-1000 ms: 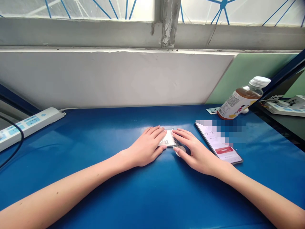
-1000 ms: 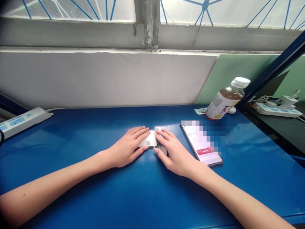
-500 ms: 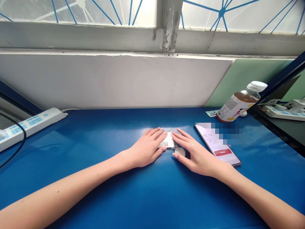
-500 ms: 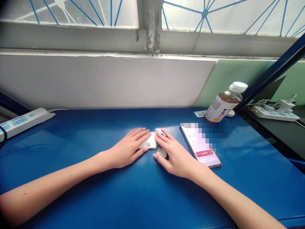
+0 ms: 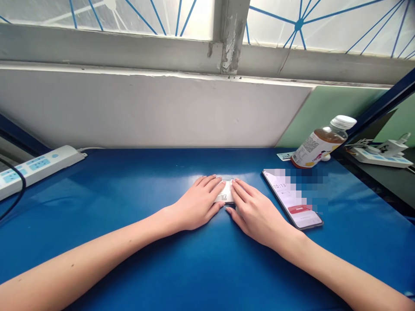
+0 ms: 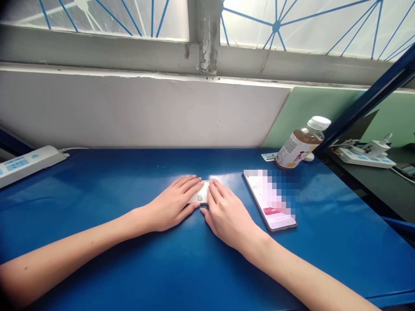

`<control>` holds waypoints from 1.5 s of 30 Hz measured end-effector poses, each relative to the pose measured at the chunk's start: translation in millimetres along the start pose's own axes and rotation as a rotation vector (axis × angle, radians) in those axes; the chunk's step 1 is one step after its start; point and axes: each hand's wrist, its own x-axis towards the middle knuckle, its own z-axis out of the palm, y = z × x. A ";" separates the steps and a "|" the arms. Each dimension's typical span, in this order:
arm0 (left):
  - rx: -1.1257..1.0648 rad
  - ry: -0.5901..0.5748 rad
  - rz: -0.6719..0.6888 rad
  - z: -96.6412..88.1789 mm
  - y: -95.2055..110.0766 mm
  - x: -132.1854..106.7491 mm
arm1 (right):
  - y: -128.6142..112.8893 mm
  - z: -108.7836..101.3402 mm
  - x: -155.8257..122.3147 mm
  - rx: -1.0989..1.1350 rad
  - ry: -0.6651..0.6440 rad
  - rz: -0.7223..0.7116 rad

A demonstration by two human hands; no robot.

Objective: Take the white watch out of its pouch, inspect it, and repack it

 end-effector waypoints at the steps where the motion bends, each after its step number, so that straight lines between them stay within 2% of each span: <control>1: 0.000 0.001 -0.001 0.0 -0.1 -0.3 | -0.4 1.3 -0.2 0.016 0.021 0.014; 7: 0.013 -0.023 0.002 -1.7 0.2 -0.3 | 13.8 9.9 -5.6 0.253 0.131 0.127; 16: 0.015 -0.025 0.004 -1.3 -0.3 1.2 | 19.4 13.0 -6.7 0.187 0.187 0.169; 22: 0.009 -0.027 -0.002 -2.4 0.5 0.6 | 22.4 12.6 -10.1 0.236 0.173 0.232; 27: 0.022 -0.029 -0.002 -2.7 0.5 1.0 | 24.2 14.4 -10.0 0.337 0.169 0.192; 31: 0.027 -0.027 -0.006 -1.9 1.3 1.3 | 22.4 12.8 -9.4 0.381 0.116 0.155; 39: 0.030 -0.107 -0.034 -2.3 2.6 -0.8 | 15.3 9.0 -11.3 0.440 0.031 0.177; 42: 0.017 -0.116 -0.033 -2.5 3.0 -0.8 | 12.3 10.2 -11.4 0.399 0.019 0.164; 45: 0.015 -0.121 -0.046 -1.8 4.3 -0.8 | 5.1 9.9 -8.5 0.232 0.008 0.119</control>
